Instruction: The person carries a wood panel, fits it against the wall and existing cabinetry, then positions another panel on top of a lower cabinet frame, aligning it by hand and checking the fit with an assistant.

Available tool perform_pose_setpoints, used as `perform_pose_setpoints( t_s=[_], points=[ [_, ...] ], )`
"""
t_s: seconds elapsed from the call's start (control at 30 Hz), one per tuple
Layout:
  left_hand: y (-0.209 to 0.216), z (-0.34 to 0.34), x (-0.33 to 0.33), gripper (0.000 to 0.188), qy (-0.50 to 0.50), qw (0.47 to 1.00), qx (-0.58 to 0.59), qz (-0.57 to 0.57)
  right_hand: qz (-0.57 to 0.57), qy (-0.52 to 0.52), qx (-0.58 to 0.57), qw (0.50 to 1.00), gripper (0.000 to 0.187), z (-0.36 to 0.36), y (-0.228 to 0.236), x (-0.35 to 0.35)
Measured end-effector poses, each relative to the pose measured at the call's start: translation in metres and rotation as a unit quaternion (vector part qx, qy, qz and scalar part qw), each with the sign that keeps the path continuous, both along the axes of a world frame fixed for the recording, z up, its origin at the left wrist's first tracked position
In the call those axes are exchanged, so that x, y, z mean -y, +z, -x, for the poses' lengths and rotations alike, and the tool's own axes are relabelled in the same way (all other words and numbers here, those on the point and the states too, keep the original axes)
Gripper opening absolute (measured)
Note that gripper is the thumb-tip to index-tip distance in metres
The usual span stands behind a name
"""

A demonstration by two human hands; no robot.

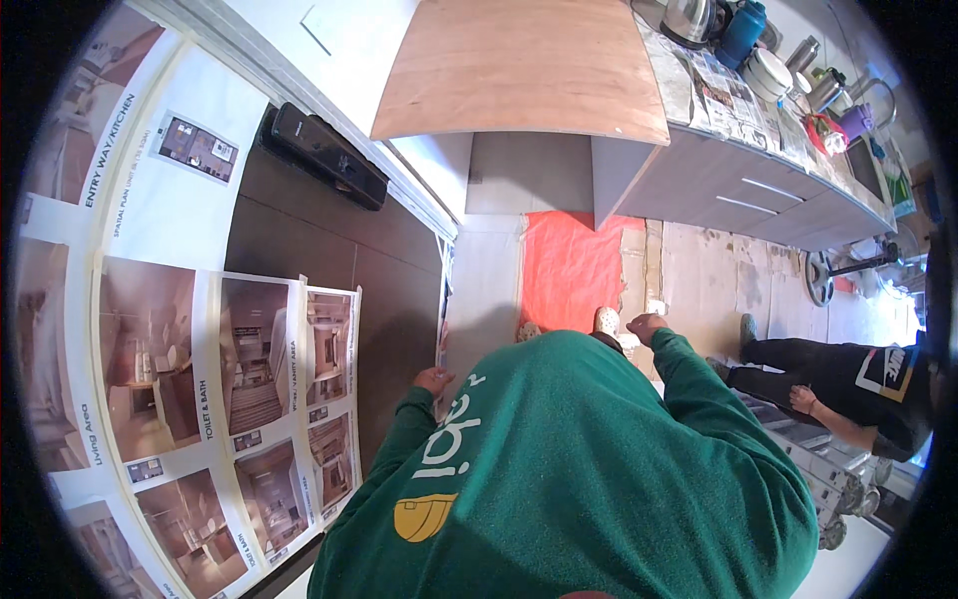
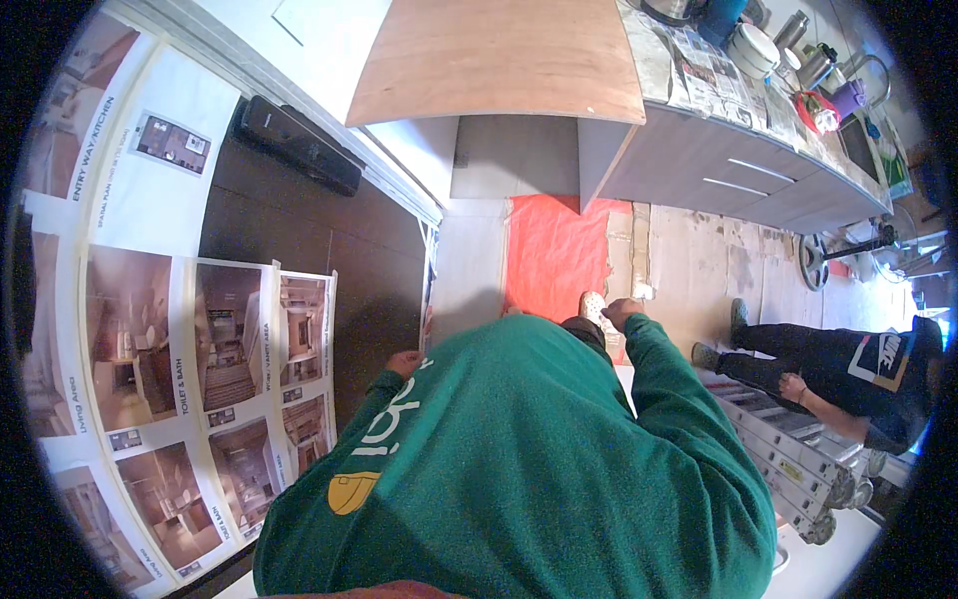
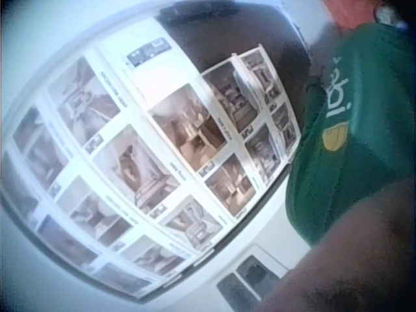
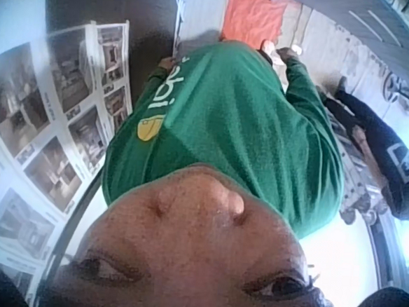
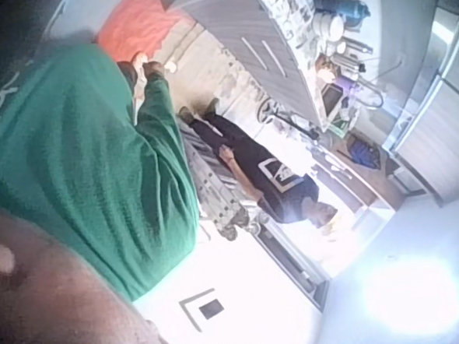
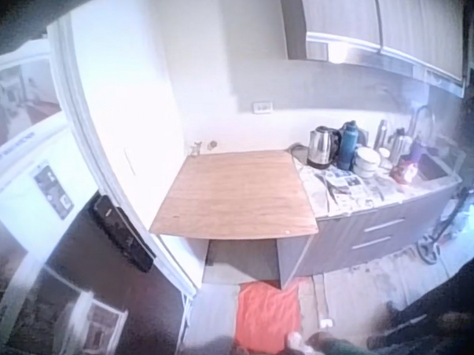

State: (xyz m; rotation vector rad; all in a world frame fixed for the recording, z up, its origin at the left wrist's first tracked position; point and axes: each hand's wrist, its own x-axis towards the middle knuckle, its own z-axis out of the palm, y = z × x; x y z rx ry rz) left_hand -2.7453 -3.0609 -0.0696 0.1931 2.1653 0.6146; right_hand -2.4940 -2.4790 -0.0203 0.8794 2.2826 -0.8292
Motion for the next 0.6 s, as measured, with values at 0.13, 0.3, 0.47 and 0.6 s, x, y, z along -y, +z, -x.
perform_pose_setpoints(
  t_s=[0.13, 0.3, 0.47, 0.6],
  points=[
    [-0.009, -0.003, 0.0, 0.064, -0.029, 0.999, -0.036, 0.008, 0.004, -0.005, -0.004, 1.0, 0.047, -0.005, -0.012, 0.001],
    [0.0, -0.009, -0.014, 0.06, -0.005, 1.0, -0.015, -0.005, -0.014, 0.02, 0.012, 1.0, 0.049, -0.006, -0.01, -0.008],
    [0.015, -0.008, -0.013, 0.055, -0.001, 1.0, 0.002, -0.003, -0.01, 0.053, 0.068, 0.996, 0.05, 0.008, -0.008, -0.011],
    [0.016, 0.0, -0.029, 0.054, -0.031, 0.999, 0.004, 0.022, -0.046, 0.12, 0.063, 0.99, 0.06, 0.003, -0.032, -0.02]
  ],
)
